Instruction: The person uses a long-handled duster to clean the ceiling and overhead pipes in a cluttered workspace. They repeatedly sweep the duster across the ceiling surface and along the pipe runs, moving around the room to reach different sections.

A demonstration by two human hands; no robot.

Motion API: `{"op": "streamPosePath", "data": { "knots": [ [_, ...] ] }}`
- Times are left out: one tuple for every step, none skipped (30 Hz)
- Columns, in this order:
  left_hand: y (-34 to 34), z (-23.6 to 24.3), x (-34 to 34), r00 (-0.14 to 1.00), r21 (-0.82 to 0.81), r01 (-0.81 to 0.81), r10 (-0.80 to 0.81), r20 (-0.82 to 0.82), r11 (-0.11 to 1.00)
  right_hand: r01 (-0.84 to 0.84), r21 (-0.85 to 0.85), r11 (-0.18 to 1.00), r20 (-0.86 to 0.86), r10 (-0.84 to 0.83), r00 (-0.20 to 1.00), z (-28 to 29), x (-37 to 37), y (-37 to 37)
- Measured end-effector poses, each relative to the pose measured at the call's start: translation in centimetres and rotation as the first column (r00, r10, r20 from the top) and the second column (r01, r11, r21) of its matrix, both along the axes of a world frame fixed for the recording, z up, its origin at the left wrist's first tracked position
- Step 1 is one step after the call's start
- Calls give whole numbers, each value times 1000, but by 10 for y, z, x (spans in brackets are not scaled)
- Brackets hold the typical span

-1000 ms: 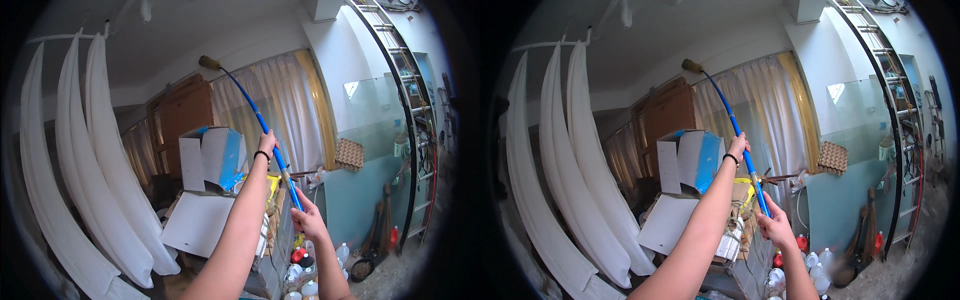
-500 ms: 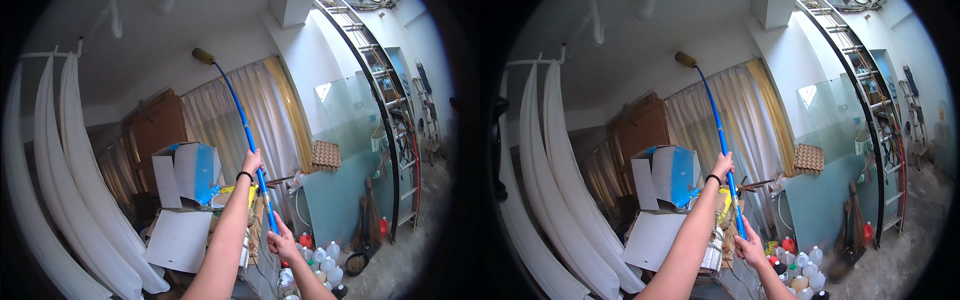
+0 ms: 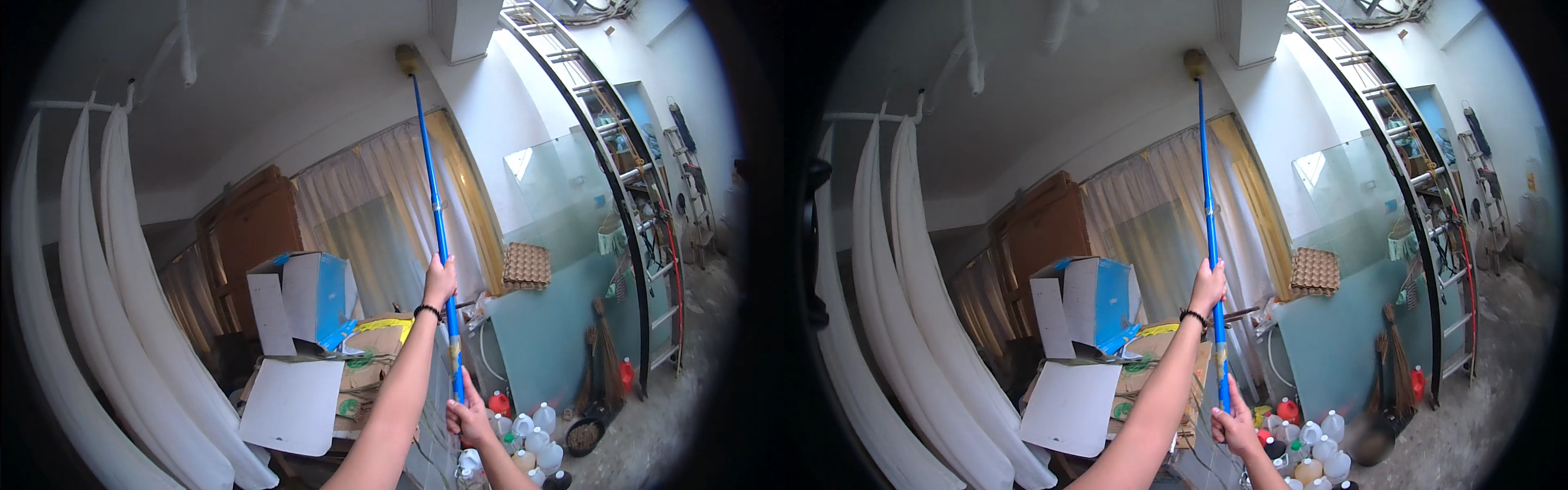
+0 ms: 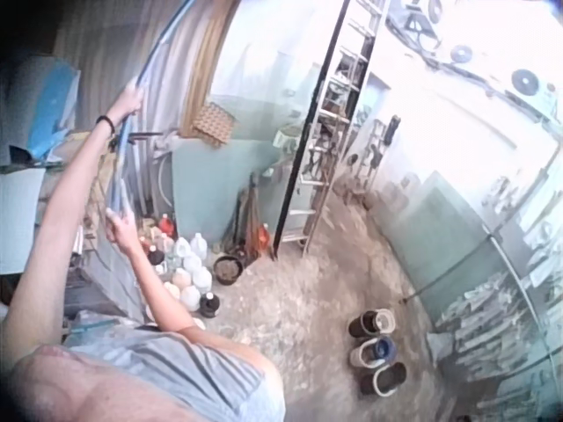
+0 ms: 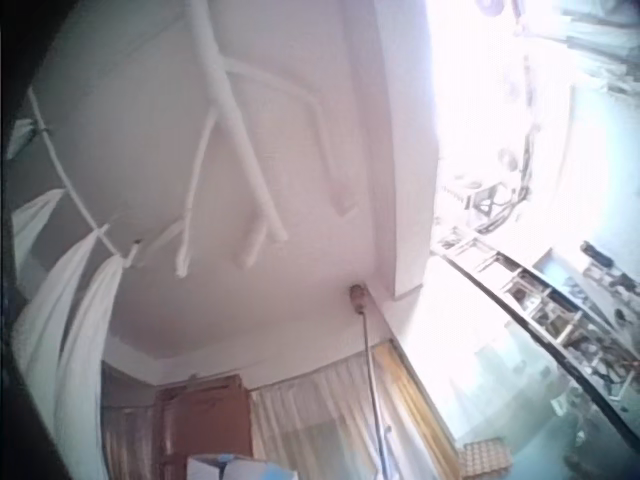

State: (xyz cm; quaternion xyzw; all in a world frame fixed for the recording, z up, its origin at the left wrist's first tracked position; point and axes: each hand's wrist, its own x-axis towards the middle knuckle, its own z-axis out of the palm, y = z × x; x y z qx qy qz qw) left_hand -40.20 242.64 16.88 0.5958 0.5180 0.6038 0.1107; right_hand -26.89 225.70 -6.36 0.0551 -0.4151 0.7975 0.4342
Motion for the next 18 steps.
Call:
{"op": "streamPosePath", "data": {
  "knots": [
    [0,-8,2,1000,21,18,-18,-11,1000,0,40,999,30,-1,1000,-7,0,1],
    [0,-16,3,1000,16,12,-12,-12,1000,0,79,997,60,-4,998,-12,-3,1],
    [1,-24,4,999,30,14,-13,-33,999,-10,144,990,57,2,998,-18,-3,1],
    [1,-33,6,999,63,-3,6,-45,998,-88,171,981,94,72,993,-24,0,5],
    [1,-41,9,998,99,-20,26,-59,995,-115,206,972,137,88,987,-28,5,9],
    [1,-44,10,980,240,-79,120,-159,968,-145,241,960,183,101,978,-31,10,14],
    [-3,-48,11,990,201,-95,114,-85,975,-177,271,946,234,114,966,-35,17,18],
    [-8,-53,16,991,210,-60,84,-108,976,-212,245,946,319,128,939,-37,21,20],
    [-14,-58,21,995,149,-35,48,-85,988,-276,267,923,312,188,931,-36,26,24],
    [-21,-60,27,999,116,-21,25,-31,993,-329,273,904,346,226,911,-36,33,27],
    [-28,-63,35,1000,81,-6,4,26,997,-395,305,867,339,288,895,-36,40,29],
    [-35,-65,42,994,49,35,-40,103,998,-449,263,854,412,321,853,-34,45,31],
    [-41,-64,48,993,51,41,-46,104,998,-440,237,866,434,311,846,-32,50,34],
    [-47,-63,54,989,60,71,-78,126,996,-445,213,870,447,318,836,-29,55,37],
    [-53,-62,58,979,58,108,-116,168,992,-450,189,873,461,326,826,-25,60,39],
    [-60,-63,62,979,84,105,-118,165,991,-461,168,872,457,345,820,-21,68,43],
    [-67,-64,66,976,97,109,-125,181,989,-406,238,882,442,274,854,-17,75,44],
    [-73,-63,69,963,95,128,-146,225,987,-348,299,888,432,200,879,-12,83,42]
  ]
}}
